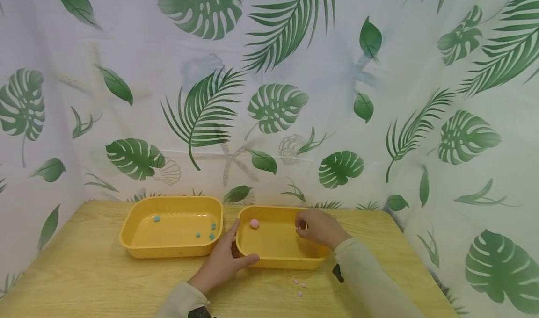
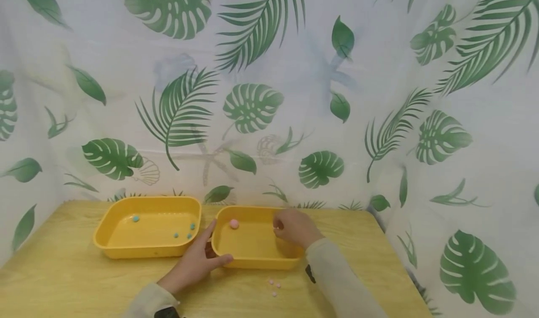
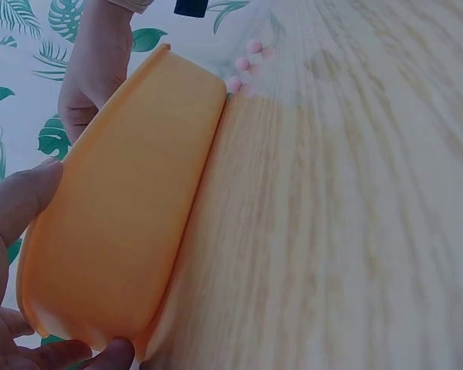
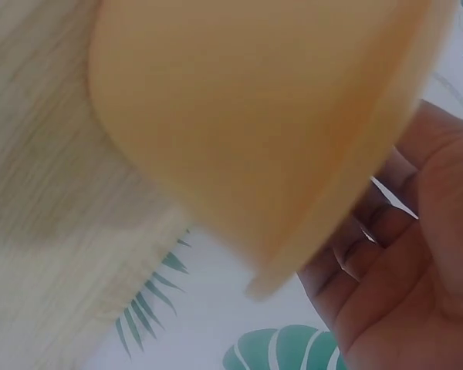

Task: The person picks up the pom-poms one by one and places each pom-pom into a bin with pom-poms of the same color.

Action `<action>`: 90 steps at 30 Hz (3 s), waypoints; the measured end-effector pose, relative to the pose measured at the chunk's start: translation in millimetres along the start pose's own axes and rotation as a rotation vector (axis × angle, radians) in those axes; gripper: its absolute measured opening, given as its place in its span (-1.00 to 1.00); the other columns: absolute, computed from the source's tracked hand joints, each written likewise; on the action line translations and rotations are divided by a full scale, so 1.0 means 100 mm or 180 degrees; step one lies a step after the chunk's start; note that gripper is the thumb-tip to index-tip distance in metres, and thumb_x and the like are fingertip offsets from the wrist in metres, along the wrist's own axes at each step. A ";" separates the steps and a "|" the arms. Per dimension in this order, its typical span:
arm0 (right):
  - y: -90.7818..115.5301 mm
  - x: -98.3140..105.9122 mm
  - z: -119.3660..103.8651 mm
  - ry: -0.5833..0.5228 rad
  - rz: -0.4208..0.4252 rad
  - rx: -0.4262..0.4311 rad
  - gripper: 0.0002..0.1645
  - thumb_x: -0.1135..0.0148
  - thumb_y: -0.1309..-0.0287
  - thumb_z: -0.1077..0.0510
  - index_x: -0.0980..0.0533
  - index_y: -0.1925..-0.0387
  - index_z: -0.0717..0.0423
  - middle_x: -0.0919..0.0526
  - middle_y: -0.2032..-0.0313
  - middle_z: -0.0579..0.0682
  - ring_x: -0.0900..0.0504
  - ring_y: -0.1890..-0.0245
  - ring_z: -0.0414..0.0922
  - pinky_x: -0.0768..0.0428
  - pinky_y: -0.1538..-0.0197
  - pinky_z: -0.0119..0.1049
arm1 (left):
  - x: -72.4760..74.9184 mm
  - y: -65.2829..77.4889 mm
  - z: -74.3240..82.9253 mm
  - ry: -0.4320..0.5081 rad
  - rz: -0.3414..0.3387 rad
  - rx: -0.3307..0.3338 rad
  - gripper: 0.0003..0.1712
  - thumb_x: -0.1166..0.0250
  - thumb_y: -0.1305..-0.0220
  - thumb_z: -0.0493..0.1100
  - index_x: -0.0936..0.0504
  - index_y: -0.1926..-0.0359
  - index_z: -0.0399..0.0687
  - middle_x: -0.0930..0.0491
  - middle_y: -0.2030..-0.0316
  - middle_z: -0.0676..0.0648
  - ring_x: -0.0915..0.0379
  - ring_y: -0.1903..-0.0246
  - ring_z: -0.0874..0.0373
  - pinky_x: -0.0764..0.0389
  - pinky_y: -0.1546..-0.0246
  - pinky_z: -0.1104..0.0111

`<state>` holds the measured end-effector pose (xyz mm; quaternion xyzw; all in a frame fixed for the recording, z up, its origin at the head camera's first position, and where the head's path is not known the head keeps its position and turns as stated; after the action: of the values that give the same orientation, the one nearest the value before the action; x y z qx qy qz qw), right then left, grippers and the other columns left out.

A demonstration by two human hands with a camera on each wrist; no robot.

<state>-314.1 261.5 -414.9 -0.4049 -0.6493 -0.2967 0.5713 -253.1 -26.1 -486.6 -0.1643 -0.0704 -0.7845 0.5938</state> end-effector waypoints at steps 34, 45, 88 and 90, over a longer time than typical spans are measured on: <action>0.11 0.20 -0.07 -0.0137 0.0020 0.0116 -0.95 -0.40 -0.27 0.16 -0.66 0.25 0.02 -0.66 0.36 -0.19 -0.61 0.33 -0.18 -0.63 0.18 -0.20 | 0.00 0.02 0.02 0.0095 -0.0035 -0.0027 0.34 -0.54 -0.18 0.16 0.14 -0.65 -0.22 -0.09 -0.55 -0.36 -0.46 -0.29 -0.10 -0.44 -0.34 0.04; 0.55 0.33 -0.18 -0.0461 0.0524 -0.0076 -0.92 -0.42 -0.28 0.16 -0.66 0.20 -0.01 -0.66 0.28 -0.23 -0.60 0.31 -0.21 -0.61 0.21 -0.30 | -0.02 0.01 -0.01 0.0096 -0.0030 0.0020 0.35 -0.54 -0.18 0.18 0.16 -0.66 -0.16 -0.02 -0.59 -0.29 -0.30 -0.42 -0.13 -0.30 -0.44 -0.02; 0.95 0.12 -0.14 -0.1059 0.0247 -0.0052 -0.93 -0.37 -0.35 0.09 -0.69 0.22 -0.02 -0.66 0.32 -0.32 -0.53 0.35 -0.39 -0.57 0.29 -0.37 | 0.00 0.02 0.05 0.0106 -0.0036 -0.0004 0.31 -0.54 -0.21 0.11 0.15 -0.66 -0.19 -0.20 -0.51 -0.33 -0.53 -0.21 -0.06 -0.54 -0.25 0.12; 0.95 0.11 -0.14 -0.1058 0.0193 -0.0087 -0.93 -0.36 -0.36 0.07 -0.68 0.23 -0.04 -0.65 0.34 -0.34 -0.53 0.35 -0.39 -0.57 0.28 -0.37 | -0.01 0.02 0.04 0.0053 -0.0043 -0.0012 0.32 -0.54 -0.20 0.14 0.14 -0.66 -0.20 -0.14 -0.54 -0.34 -0.47 -0.29 -0.10 -0.46 -0.33 0.04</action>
<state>-224.6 298.8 -409.3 -0.4756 -0.7182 -0.2171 0.4592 -250.0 -24.9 -483.4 -0.1585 -0.0650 -0.7899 0.5888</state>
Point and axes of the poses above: each hand's wrist, its own y-axis away from the middle knuckle, its own x-axis out of the back of the hand, z = x × y, the point moved 1 cm from there along -y, towards the middle knuckle
